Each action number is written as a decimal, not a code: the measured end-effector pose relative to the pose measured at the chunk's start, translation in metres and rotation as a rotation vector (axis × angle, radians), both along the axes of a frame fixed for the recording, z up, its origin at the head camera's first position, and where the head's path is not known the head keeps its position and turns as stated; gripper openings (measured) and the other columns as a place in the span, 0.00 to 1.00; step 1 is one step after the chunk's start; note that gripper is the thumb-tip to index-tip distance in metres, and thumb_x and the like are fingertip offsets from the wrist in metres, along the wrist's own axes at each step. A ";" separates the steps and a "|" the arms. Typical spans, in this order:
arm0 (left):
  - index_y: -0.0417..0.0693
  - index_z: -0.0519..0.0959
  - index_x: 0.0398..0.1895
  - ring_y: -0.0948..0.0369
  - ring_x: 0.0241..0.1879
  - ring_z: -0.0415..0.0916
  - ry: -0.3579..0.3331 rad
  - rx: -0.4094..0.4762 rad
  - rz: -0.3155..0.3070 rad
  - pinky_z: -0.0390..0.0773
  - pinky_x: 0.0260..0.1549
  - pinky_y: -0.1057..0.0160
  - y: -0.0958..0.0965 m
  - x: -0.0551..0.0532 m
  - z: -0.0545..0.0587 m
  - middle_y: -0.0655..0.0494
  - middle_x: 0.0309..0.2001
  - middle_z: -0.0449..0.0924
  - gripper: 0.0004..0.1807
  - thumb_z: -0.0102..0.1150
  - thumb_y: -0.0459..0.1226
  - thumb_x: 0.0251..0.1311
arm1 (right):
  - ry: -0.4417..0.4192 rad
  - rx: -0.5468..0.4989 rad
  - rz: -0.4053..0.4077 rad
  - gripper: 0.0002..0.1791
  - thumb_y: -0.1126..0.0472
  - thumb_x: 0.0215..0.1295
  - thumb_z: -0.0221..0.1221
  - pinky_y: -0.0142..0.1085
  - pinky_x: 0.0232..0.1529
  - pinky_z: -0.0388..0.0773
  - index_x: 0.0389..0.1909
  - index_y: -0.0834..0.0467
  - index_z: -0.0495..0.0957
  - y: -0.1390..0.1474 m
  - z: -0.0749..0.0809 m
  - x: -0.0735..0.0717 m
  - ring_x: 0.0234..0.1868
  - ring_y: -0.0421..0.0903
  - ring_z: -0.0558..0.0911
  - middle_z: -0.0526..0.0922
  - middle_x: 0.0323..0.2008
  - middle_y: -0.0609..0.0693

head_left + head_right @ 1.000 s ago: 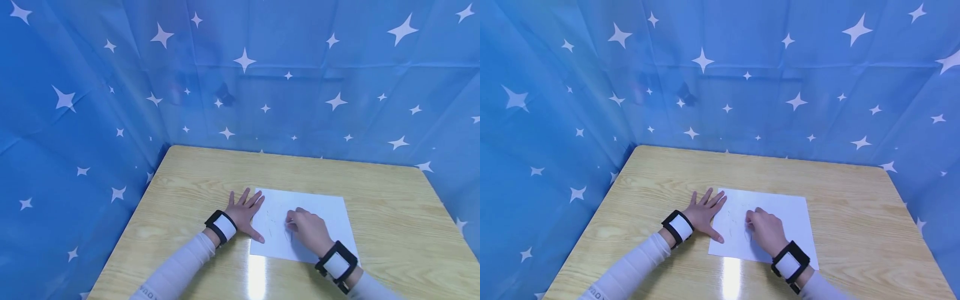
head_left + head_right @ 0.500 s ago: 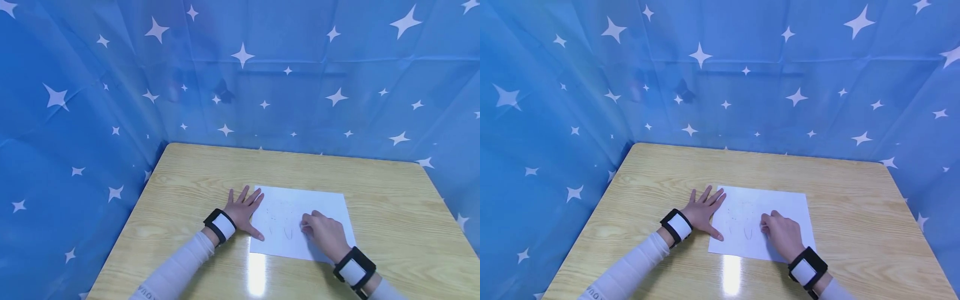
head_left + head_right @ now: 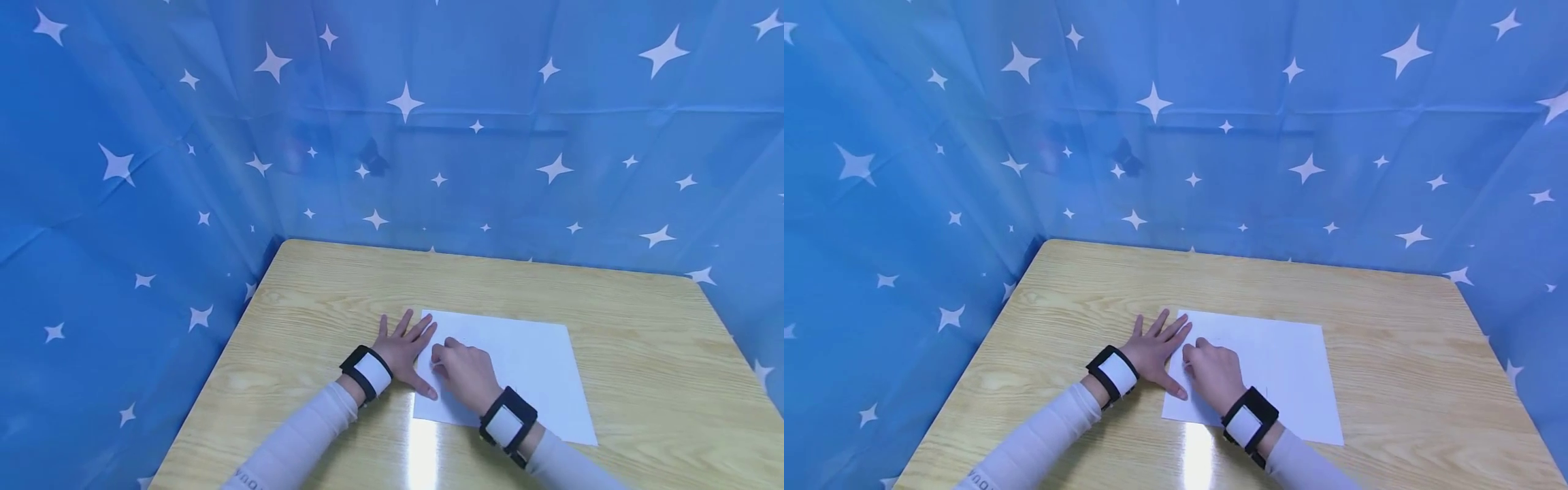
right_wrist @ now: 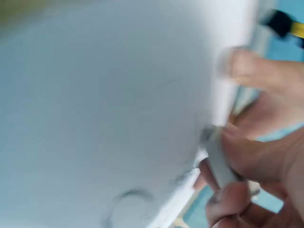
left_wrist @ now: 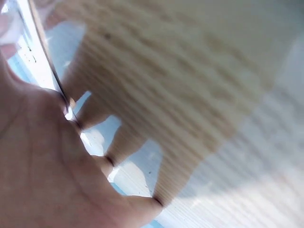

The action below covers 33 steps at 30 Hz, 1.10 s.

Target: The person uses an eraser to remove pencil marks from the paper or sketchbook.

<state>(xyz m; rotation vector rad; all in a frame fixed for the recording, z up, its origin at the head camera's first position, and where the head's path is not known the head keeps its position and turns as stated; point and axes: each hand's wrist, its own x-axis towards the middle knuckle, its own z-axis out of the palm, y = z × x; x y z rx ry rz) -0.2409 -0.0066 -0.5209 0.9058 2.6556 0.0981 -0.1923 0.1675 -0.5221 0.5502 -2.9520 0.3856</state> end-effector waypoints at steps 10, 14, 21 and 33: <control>0.56 0.38 0.78 0.47 0.72 0.22 -0.006 0.013 0.011 0.32 0.63 0.25 -0.008 -0.004 -0.006 0.59 0.78 0.29 0.74 0.58 0.78 0.28 | 0.002 0.103 -0.154 0.06 0.61 0.49 0.71 0.32 0.13 0.63 0.27 0.49 0.83 0.085 -0.001 0.016 0.15 0.38 0.66 0.76 0.19 0.45; 0.57 0.37 0.78 0.48 0.72 0.21 -0.022 -0.001 0.009 0.31 0.63 0.25 -0.006 -0.005 -0.009 0.60 0.78 0.27 0.75 0.58 0.78 0.27 | -0.019 0.092 -0.169 0.07 0.62 0.48 0.72 0.34 0.14 0.68 0.26 0.50 0.83 0.089 0.004 0.016 0.17 0.39 0.69 0.78 0.20 0.46; 0.58 0.38 0.78 0.48 0.73 0.23 -0.011 -0.014 -0.015 0.36 0.64 0.26 0.008 -0.002 -0.018 0.61 0.78 0.28 0.73 0.55 0.79 0.28 | 0.005 0.045 0.009 0.04 0.59 0.51 0.70 0.34 0.19 0.73 0.28 0.49 0.85 0.021 -0.001 0.005 0.19 0.38 0.74 0.80 0.23 0.44; 0.54 0.41 0.78 0.47 0.73 0.25 -0.028 0.046 -0.009 0.33 0.64 0.26 0.002 -0.003 -0.011 0.58 0.78 0.33 0.73 0.60 0.76 0.28 | 0.016 0.094 -0.166 0.08 0.59 0.49 0.71 0.33 0.13 0.64 0.22 0.47 0.80 0.096 -0.006 0.023 0.15 0.37 0.66 0.75 0.18 0.42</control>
